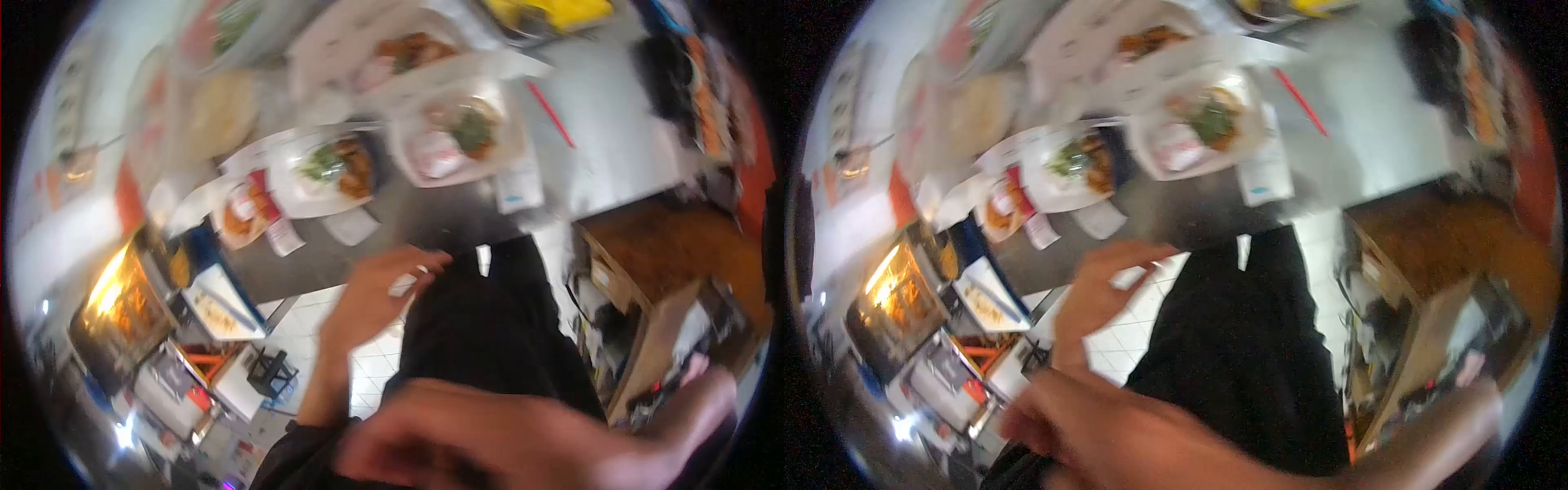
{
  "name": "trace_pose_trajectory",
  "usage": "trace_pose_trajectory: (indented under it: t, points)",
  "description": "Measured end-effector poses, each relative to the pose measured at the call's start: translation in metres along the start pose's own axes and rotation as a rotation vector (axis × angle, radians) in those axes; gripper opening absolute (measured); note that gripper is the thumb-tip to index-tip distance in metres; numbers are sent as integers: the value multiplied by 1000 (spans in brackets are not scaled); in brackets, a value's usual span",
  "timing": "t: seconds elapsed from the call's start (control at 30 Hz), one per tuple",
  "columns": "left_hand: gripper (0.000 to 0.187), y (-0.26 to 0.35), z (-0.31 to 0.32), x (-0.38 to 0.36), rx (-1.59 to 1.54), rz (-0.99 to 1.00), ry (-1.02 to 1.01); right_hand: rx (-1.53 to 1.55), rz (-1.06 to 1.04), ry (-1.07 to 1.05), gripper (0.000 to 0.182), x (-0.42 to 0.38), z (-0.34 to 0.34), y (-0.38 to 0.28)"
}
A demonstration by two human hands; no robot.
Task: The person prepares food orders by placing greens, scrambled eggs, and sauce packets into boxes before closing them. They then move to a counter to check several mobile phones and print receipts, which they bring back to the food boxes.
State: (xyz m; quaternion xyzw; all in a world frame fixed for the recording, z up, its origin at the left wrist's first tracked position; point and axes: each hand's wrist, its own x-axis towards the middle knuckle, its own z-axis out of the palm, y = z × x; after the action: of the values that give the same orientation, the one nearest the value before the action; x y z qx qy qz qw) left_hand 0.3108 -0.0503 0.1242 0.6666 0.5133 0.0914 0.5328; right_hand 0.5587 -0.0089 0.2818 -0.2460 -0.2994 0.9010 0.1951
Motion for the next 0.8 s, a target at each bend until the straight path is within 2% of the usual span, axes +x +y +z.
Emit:
trace_pose_trajectory:
  t: [0.03,0.07,0.13,0.17,0.23,0.27,0.3,0.37,0.43,0.47,0.57,0.67,0.8]
  points:
    - [23,-13,16,-5,-68,20,-48,-25,9,-30,28,-3,-3,-3]
    - [20,-24,30,-15,-41,-65,-136,-82,2,13,23,-11,-16,-4]
    - [24,-46,63,-24,-54,-222,-226,-306,5,183,13,-32,-40,3]
    - [29,-58,81,-36,-83,-333,-241,-519,65,325,19,-43,-50,19]
    - [37,-94,120,-57,-65,-207,-103,-840,53,718,17,-40,-80,73]
    - [42,-100,130,-67,-56,-165,-42,-917,38,784,15,-43,-107,102]
    - [43,-100,128,-66,-82,-186,-72,-1000,16,849,14,-45,-137,126]
    - [46,-89,117,-54,-130,-228,-131,-954,68,928,15,-39,-175,142]
    - [41,-79,105,-31,-225,-230,-61,-1002,5,986,14,-24,-209,147]
    - [39,-73,101,-20,-165,-183,13,-1019,-27,1012,14,-16,-226,145]
    - [37,-45,90,8,-123,-156,137,-1311,-237,1037,16,10,-279,136]
    - [36,-31,94,30,-133,-173,154,-1515,-262,1030,20,33,-313,120]
    - [39,-20,136,53,-47,-123,209,-1612,-98,860,22,49,-328,120]
